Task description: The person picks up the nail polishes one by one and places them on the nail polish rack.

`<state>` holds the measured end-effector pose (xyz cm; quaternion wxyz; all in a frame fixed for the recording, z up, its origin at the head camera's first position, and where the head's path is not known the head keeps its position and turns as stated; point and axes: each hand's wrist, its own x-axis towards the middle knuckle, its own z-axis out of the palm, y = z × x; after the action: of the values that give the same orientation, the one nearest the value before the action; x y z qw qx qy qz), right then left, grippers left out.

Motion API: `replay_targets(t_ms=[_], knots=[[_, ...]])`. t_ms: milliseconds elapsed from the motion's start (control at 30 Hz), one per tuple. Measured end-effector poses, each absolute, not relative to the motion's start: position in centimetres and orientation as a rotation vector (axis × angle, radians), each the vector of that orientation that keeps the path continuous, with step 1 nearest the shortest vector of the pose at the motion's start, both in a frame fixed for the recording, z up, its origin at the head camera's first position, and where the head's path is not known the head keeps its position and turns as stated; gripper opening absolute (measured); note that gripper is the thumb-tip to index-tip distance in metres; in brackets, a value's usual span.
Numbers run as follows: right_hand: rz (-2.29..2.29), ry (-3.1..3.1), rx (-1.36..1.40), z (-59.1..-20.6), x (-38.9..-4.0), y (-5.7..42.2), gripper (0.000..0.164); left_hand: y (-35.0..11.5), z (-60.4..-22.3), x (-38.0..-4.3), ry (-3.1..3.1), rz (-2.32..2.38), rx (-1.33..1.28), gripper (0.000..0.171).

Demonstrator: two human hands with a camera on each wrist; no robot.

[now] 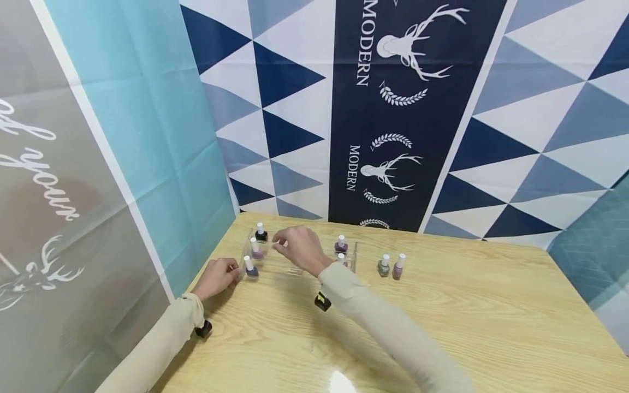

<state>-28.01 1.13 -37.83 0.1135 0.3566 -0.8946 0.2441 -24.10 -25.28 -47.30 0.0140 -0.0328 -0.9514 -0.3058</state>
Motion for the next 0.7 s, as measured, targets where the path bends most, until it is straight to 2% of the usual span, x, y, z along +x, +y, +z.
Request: replay_targets(t_ms=[700], knots=[[0.729,-2.597,0.82,-35.9,-28.7,11.8,0.014,-25.1,-47.4,-24.2,-2.974,-0.972,-0.111,0.026]])
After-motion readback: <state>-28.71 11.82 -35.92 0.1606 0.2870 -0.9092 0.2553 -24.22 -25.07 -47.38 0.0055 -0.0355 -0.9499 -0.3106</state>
